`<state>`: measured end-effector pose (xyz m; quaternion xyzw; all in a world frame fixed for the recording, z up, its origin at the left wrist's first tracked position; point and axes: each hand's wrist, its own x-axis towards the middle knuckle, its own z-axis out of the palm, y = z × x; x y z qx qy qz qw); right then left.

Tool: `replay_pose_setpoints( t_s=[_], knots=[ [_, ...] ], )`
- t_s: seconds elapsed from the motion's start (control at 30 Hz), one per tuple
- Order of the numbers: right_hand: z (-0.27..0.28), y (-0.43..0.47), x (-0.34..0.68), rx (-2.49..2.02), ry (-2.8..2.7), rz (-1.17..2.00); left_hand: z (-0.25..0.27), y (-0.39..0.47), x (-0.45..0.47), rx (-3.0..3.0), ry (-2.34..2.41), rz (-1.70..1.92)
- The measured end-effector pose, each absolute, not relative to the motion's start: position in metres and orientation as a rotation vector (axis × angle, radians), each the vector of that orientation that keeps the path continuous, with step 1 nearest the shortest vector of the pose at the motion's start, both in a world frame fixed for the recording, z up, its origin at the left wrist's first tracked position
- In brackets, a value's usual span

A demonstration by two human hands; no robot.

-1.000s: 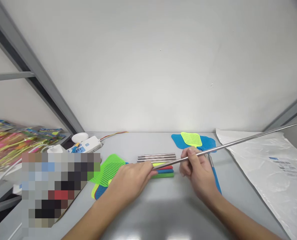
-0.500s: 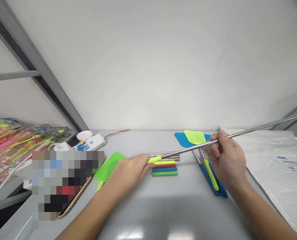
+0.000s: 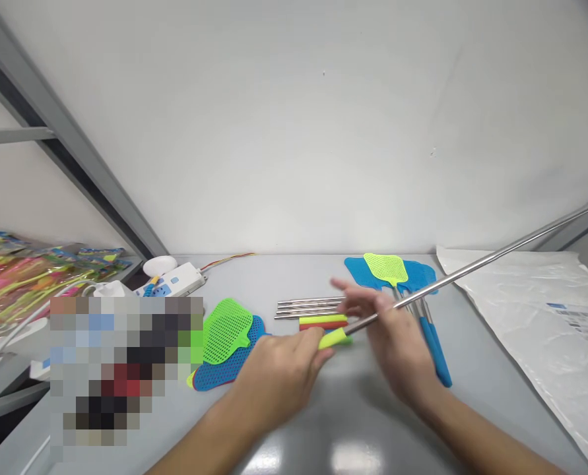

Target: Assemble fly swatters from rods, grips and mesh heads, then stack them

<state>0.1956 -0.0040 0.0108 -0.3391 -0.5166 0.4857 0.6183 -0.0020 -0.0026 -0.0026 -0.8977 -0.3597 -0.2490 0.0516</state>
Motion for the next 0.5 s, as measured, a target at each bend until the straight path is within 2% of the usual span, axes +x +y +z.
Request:
replay_pose_setpoints(
  t_s=[0.17,0.5],
  knots=[
    [0.011,-0.017,0.186,-0.742,-1.297,1.27,-0.004,-0.006,0.001,-2.813,-1.048,-0.853],
    [0.045,0.032,0.273,-0.773,-0.606,0.873,-0.002,0.008,-0.019,-2.789,-1.041,-0.817]
  ],
)
